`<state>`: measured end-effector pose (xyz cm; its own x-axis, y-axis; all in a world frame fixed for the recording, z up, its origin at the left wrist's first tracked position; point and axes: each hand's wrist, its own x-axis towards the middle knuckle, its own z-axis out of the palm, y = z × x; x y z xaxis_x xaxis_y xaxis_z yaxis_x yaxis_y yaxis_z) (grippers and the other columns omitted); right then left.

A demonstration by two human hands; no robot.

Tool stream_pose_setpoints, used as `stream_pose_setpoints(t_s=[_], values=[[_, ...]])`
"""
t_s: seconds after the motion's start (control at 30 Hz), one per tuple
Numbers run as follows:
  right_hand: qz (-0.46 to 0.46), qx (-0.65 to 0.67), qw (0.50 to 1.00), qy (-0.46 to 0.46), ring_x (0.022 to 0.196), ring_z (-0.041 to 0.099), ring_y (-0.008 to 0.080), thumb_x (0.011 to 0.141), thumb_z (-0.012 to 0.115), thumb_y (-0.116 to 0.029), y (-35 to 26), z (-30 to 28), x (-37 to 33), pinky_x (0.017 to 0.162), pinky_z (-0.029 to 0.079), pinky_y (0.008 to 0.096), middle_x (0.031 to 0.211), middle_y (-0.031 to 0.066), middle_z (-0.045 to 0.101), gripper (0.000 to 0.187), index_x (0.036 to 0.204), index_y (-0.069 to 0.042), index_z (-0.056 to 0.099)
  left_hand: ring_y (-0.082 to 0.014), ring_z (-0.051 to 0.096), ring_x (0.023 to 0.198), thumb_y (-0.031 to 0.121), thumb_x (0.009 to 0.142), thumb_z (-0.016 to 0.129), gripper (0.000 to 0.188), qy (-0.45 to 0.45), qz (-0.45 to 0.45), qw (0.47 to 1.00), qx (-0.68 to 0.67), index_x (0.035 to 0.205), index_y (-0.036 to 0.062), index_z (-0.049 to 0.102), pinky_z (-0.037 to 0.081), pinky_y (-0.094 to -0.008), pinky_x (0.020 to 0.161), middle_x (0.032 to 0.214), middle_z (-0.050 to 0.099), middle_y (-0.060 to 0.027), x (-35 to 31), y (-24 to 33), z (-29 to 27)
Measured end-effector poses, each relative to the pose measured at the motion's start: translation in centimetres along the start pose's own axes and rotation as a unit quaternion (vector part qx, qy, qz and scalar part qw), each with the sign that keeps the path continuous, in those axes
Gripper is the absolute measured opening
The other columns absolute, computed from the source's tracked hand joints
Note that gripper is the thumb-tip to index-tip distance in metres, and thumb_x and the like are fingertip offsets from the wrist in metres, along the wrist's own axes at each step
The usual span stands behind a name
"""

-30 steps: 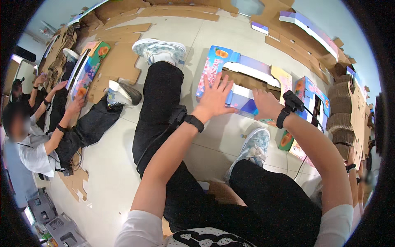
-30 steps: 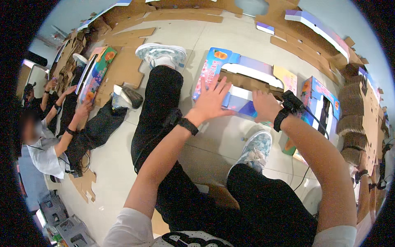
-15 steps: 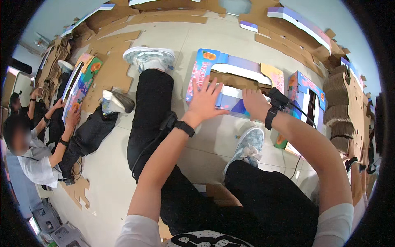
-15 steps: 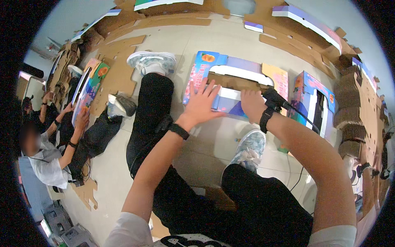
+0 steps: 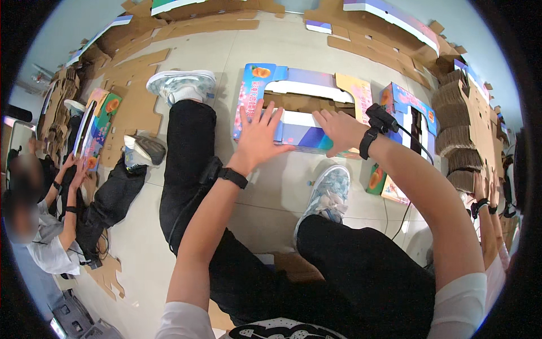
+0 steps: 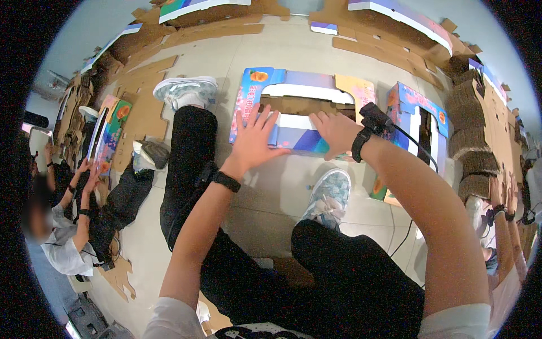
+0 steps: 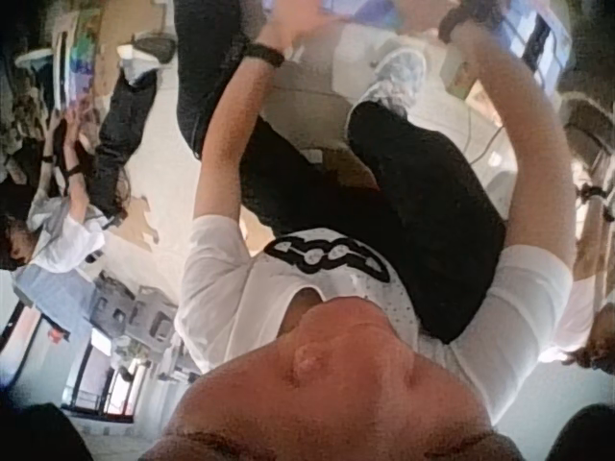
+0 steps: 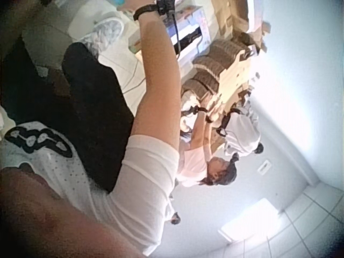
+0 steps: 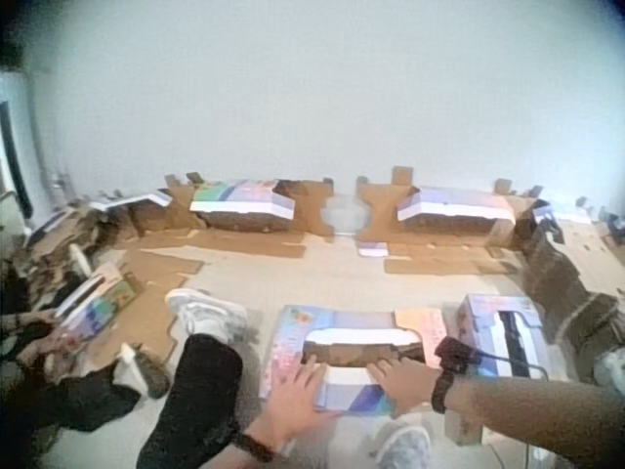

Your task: The recorder and other people are sitting on the floor assembling cardboard boxes by folding and fitting the pieces together.

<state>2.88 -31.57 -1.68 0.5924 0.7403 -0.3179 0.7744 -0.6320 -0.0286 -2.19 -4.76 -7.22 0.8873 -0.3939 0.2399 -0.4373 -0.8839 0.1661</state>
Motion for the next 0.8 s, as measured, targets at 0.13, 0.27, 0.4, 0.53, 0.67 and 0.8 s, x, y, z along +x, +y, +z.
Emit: stream_pose_setpoints(t_s=[0.13, 0.27, 0.4, 0.53, 0.67, 0.8], values=[[-0.003, 0.017, 1.0, 0.013, 0.105, 0.062, 0.036, 0.054, 0.093, -0.037, 0.2, 0.3, 0.0, 0.085, 0.051, 0.0441, 0.113, 0.0185, 0.056, 0.107, 0.135, 0.005, 0.037, -0.0368, 0.024, 0.149, 0.072, 0.071, 0.07, 0.103, -0.007, -0.003, 1.0, 0.006, 0.148, 0.0085, 0.045, 0.008, -0.0707, 0.116, 0.155, 0.038, -0.0152, 0.1, 0.0, -0.2], [0.01, 0.01, 1.0, 0.013, 0.102, 0.063, 0.0359, 0.052, 0.094, -0.035, -0.3, 0.2, 0.4, 0.083, 0.052, 0.0442, 0.111, 0.0187, 0.057, 0.103, 0.13, 0.004, 0.039, -0.0373, 0.023, 0.149, 0.073, 0.071, 0.07, 0.103, 0.003, 0.003, 1.0, 0.007, 0.147, 0.0076, 0.046, 0.009, -0.0724, 0.115, 0.154, 0.04, -0.0153, 0.1, -0.3, 0.1], [0.027, -0.02, 0.999, 0.009, 0.096, 0.065, 0.0351, 0.05, 0.095, -0.032, -0.5, 0.2, 0.7, 0.077, 0.055, 0.0423, 0.106, 0.0185, 0.059, 0.097, 0.123, 0.004, 0.043, -0.0381, 0.023, 0.149, 0.074, 0.07, 0.069, 0.104, 0.012, 0.009, 1.0, 0.008, 0.146, 0.0067, 0.047, 0.008, -0.074, 0.114, 0.153, 0.041, -0.0159, 0.2, -0.2, 0.4], [0.03, -0.013, 0.999, 0.007, 0.093, 0.066, 0.0345, 0.048, 0.095, -0.03, -0.9, -0.3, 0.9, 0.074, 0.056, 0.0415, 0.106, 0.0185, 0.06, 0.095, 0.121, 0.004, 0.044, -0.038, 0.023, 0.149, 0.074, 0.07, 0.069, 0.104, 0.017, 0.012, 1.0, 0.011, 0.145, 0.0064, 0.047, 0.008, -0.0739, 0.114, 0.152, 0.042, -0.016, 0.2, -0.4, 0.4], [0.044, -0.036, 0.998, -0.009, 0.096, 0.065, 0.0337, 0.049, 0.095, -0.03, -1.0, -0.6, 1.1, 0.074, 0.056, 0.0415, 0.108, 0.0183, 0.059, 0.095, 0.121, 0.004, 0.045, -0.0383, 0.025, 0.147, 0.073, 0.07, 0.07, 0.103, 0.004, 0.0, 1.0, 0.003, 0.146, 0.0067, 0.046, 0.009, -0.0734, 0.114, 0.148, 0.044, -0.0161, 0.3, -0.1, 0.0], [0.062, -0.052, 0.996, -0.033, 0.103, 0.063, 0.0329, 0.05, 0.094, -0.032, -1.1, -0.8, 1.3, 0.079, 0.055, 0.0422, 0.113, 0.0171, 0.059, 0.098, 0.127, 0.004, 0.044, -0.0396, 0.026, 0.146, 0.072, 0.072, 0.069, 0.103, -0.002, -0.008, 1.0, 0.006, 0.147, 0.0065, 0.044, 0.01, -0.0738, 0.113, 0.147, 0.043, -0.0171, 0.4, 0.1, 0.1]])
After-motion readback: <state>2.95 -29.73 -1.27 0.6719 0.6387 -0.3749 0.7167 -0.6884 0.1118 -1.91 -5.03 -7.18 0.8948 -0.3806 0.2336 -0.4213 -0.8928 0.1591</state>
